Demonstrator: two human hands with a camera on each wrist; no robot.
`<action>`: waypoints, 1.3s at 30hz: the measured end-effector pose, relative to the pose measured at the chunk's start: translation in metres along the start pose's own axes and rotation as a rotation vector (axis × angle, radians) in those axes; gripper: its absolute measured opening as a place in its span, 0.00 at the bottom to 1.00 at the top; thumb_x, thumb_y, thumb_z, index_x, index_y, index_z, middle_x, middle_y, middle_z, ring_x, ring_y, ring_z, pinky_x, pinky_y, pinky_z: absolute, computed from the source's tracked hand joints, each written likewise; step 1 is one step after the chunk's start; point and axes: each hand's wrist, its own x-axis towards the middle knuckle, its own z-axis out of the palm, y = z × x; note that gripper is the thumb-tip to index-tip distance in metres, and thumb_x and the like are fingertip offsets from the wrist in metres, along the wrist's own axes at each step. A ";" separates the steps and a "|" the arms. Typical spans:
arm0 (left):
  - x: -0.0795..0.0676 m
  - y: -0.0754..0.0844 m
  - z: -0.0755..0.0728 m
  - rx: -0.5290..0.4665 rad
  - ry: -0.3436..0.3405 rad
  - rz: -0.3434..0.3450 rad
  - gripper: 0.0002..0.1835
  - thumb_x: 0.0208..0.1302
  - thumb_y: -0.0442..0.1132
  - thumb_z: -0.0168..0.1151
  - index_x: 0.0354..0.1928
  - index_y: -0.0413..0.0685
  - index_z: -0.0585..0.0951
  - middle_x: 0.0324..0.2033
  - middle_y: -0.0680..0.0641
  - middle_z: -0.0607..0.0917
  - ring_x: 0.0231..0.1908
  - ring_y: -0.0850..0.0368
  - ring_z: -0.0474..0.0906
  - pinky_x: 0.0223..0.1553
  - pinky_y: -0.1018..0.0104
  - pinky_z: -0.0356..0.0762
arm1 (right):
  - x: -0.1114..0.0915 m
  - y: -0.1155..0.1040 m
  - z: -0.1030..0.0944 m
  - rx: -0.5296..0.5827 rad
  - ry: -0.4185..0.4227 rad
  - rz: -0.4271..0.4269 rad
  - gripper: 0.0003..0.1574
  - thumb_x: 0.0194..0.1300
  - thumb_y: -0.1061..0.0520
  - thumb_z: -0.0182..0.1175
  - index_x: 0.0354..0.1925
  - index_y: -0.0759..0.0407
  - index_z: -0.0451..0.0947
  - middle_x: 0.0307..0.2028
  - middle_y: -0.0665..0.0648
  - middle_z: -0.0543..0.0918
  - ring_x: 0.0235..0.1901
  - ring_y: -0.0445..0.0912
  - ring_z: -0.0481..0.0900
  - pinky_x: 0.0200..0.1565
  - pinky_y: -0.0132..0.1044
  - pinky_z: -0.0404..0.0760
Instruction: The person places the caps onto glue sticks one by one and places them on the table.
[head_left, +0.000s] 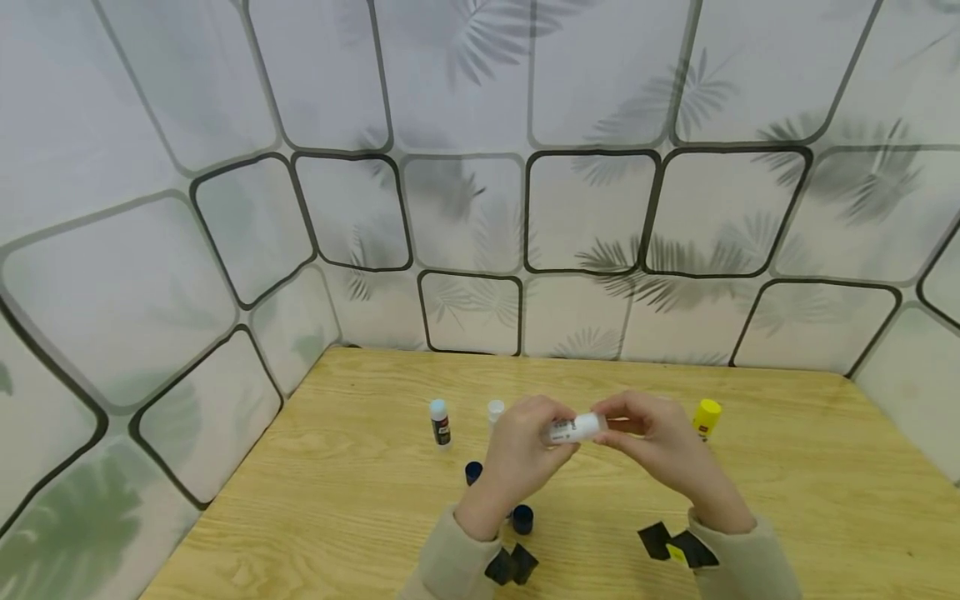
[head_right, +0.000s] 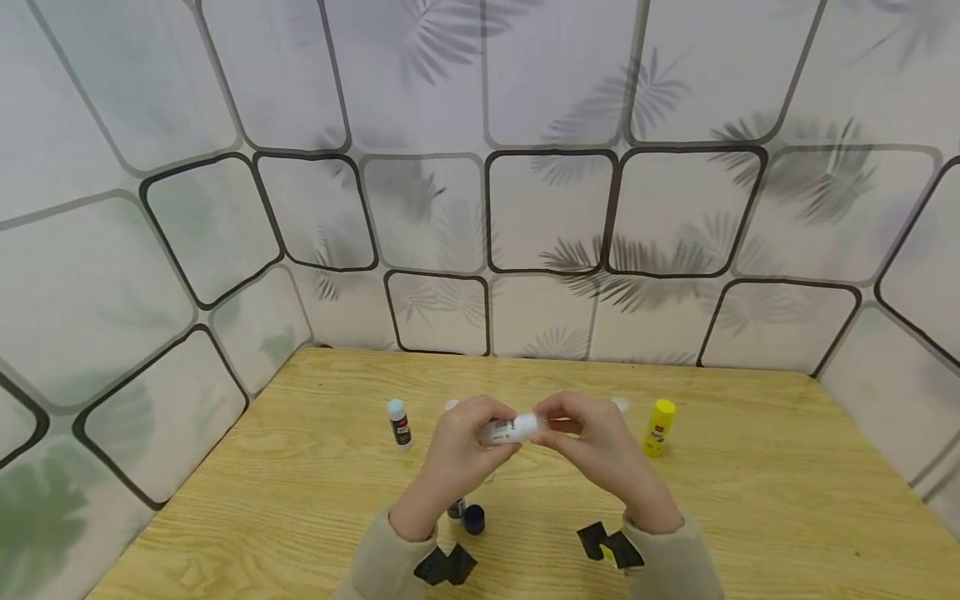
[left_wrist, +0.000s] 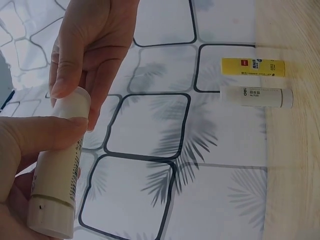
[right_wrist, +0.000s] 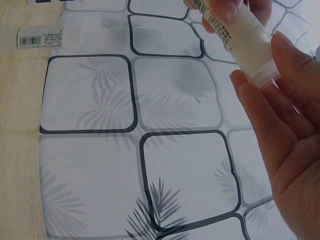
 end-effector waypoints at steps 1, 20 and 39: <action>0.000 0.000 0.000 -0.002 0.005 0.003 0.11 0.44 0.35 0.70 0.32 0.45 0.80 0.29 0.52 0.81 0.30 0.62 0.74 0.33 0.76 0.70 | 0.000 0.000 0.000 -0.002 0.001 0.000 0.14 0.49 0.72 0.61 0.37 0.65 0.76 0.34 0.57 0.79 0.35 0.44 0.79 0.34 0.34 0.78; 0.001 -0.001 0.003 -0.108 -0.060 -0.037 0.14 0.47 0.38 0.69 0.37 0.44 0.79 0.34 0.51 0.80 0.34 0.63 0.72 0.34 0.76 0.69 | 0.001 0.001 -0.005 -0.040 0.011 -0.033 0.12 0.52 0.70 0.60 0.38 0.67 0.75 0.34 0.58 0.79 0.33 0.43 0.79 0.32 0.34 0.78; 0.000 -0.002 0.004 -0.149 -0.198 -0.077 0.13 0.53 0.36 0.63 0.42 0.45 0.77 0.34 0.53 0.79 0.27 0.69 0.70 0.25 0.81 0.68 | 0.000 0.001 -0.009 0.012 0.085 -0.124 0.20 0.46 0.80 0.58 0.40 0.72 0.74 0.37 0.62 0.78 0.37 0.40 0.77 0.33 0.31 0.77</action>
